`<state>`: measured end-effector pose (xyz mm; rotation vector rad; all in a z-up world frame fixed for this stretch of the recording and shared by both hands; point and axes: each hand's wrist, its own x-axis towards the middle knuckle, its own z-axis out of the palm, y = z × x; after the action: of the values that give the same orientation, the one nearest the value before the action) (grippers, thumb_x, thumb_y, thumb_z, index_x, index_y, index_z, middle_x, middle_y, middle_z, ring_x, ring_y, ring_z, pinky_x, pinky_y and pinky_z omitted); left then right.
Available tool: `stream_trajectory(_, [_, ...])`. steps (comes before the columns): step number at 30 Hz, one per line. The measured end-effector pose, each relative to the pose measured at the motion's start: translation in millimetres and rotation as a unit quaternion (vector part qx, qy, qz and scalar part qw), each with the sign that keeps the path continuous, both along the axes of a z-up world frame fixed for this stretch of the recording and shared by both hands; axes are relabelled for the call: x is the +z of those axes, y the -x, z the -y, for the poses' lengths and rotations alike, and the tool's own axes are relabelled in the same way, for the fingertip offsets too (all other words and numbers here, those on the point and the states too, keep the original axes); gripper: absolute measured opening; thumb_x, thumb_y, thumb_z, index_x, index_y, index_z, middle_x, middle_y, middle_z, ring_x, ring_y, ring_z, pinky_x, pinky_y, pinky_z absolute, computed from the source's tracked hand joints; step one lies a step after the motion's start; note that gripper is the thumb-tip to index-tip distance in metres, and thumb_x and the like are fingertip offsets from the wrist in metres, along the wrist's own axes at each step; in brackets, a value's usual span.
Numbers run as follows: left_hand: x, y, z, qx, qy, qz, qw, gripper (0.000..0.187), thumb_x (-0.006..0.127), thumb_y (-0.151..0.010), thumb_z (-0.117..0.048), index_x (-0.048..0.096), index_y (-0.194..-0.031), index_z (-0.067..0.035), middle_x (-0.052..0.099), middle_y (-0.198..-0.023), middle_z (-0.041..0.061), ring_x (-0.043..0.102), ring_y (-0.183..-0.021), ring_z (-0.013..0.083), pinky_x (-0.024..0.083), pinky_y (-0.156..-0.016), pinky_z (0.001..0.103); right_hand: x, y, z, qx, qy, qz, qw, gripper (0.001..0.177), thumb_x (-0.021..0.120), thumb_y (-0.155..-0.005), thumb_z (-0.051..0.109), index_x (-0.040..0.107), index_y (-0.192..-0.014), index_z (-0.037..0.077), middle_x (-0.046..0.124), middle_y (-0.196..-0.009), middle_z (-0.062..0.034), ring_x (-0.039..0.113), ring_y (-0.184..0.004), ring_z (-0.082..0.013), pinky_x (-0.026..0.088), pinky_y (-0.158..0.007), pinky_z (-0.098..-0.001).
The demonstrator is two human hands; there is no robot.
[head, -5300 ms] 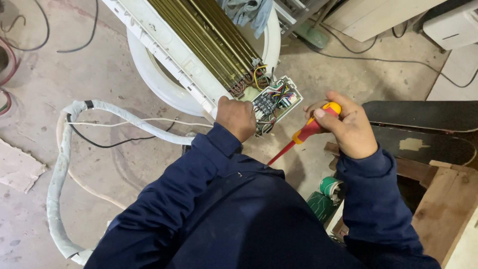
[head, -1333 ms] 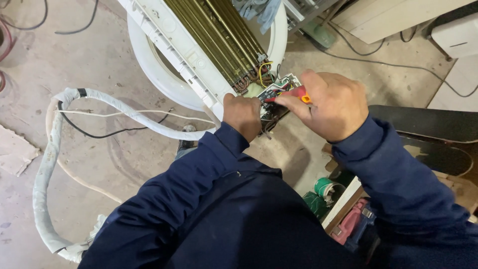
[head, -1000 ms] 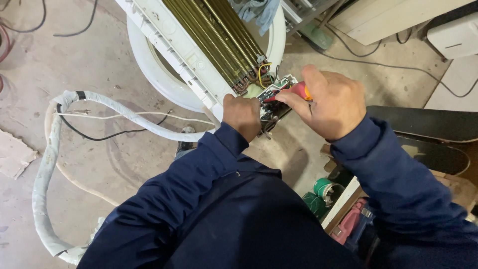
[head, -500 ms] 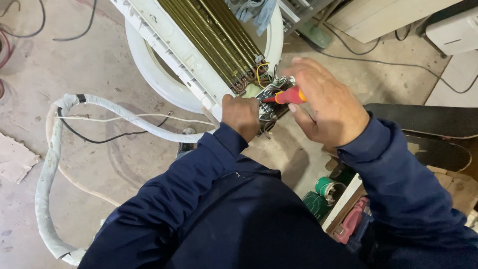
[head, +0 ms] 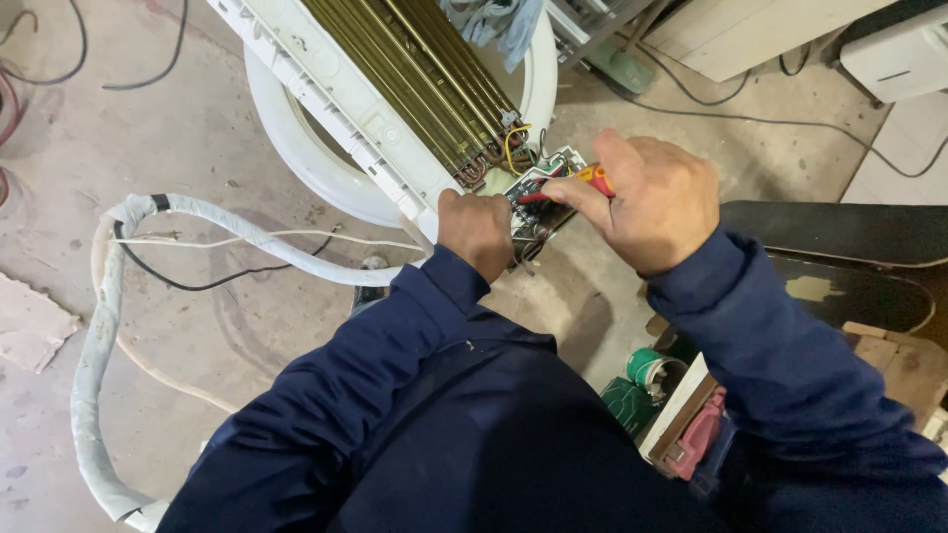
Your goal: The person uses a screwdriver to tighten screws on a circuit board attached to an air conditioning unit. The hands manipulate the tool and the board components throughout the process.
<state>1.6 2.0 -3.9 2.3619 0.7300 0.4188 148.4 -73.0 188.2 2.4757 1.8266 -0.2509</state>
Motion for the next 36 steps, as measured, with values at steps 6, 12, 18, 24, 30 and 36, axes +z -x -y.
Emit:
stream_trajectory(6, [-1,1,3,0.0,-0.008,0.005,1.0,0.007,0.058,-0.081,-0.011,0.062,-0.075,-0.008,0.066,-0.07,0.011,0.06,-0.068,0.0338,0.036,-0.074,0.047,35,22,-22,0.326,-0.291,-0.094,0.895,0.055,0.077,-0.072,0.01,0.047,-0.111,-0.016,0.065,-0.103,-0.0304,0.065,-0.097,-0.0492,0.055,-0.088,-0.0512])
stream_trajectory(12, [-2,5,3,0.001,-0.019,0.029,0.999,0.008,0.06,-0.081,-0.012,0.062,-0.074,-0.009,0.064,-0.068,0.011,0.059,-0.067,0.0344,0.035,-0.072,0.048,19,16,-15,0.018,-0.006,-0.033,0.999,0.043,0.081,-0.091,0.045,0.066,-0.102,0.006,0.07,-0.098,-0.0146,0.068,-0.101,-0.0372,0.054,-0.09,-0.0471])
stream_trajectory(18, [-3,1,2,0.001,-0.008,0.021,1.0,0.008,0.059,-0.08,-0.012,0.06,-0.072,-0.01,0.063,-0.068,0.012,0.059,-0.068,0.0345,0.036,-0.072,0.047,26,15,-21,0.303,-0.194,-0.13,0.924,0.017,0.072,-0.08,0.008,0.064,-0.093,0.001,0.067,-0.093,-0.0169,0.07,-0.099,-0.038,0.059,-0.088,-0.0418])
stream_trajectory(24, [-2,1,4,0.005,-0.007,0.037,0.999,0.009,0.06,-0.079,-0.015,0.06,-0.072,-0.01,0.064,-0.068,0.011,0.059,-0.067,0.0348,0.036,-0.071,0.047,21,20,-16,0.076,0.0,-0.017,0.997,0.04,0.079,-0.092,0.045,0.067,-0.098,0.007,0.069,-0.091,-0.011,0.069,-0.091,-0.0324,0.055,-0.079,-0.0438])
stream_trajectory(30, [-2,2,1,0.006,-0.004,0.014,1.0,0.011,0.058,-0.083,-0.015,0.061,-0.074,-0.01,0.065,-0.068,0.011,0.06,-0.068,0.0338,0.036,-0.074,0.047,17,8,-18,0.306,-0.204,-0.122,0.922,0.019,0.067,-0.092,0.015,0.06,-0.104,0.002,0.066,-0.098,-0.0147,0.067,-0.097,-0.0315,0.056,-0.08,-0.0363])
stream_trajectory(36, [1,2,0,-0.01,0.005,-0.022,1.0,0.012,0.058,-0.081,-0.016,0.063,-0.072,-0.011,0.067,-0.069,0.011,0.062,-0.068,0.0336,0.036,-0.073,0.047,11,16,-17,0.1,-0.038,0.022,0.994,0.04,0.078,-0.093,0.045,0.068,-0.097,0.007,0.069,-0.087,-0.0109,0.071,-0.083,-0.0299,0.056,-0.07,-0.0421])
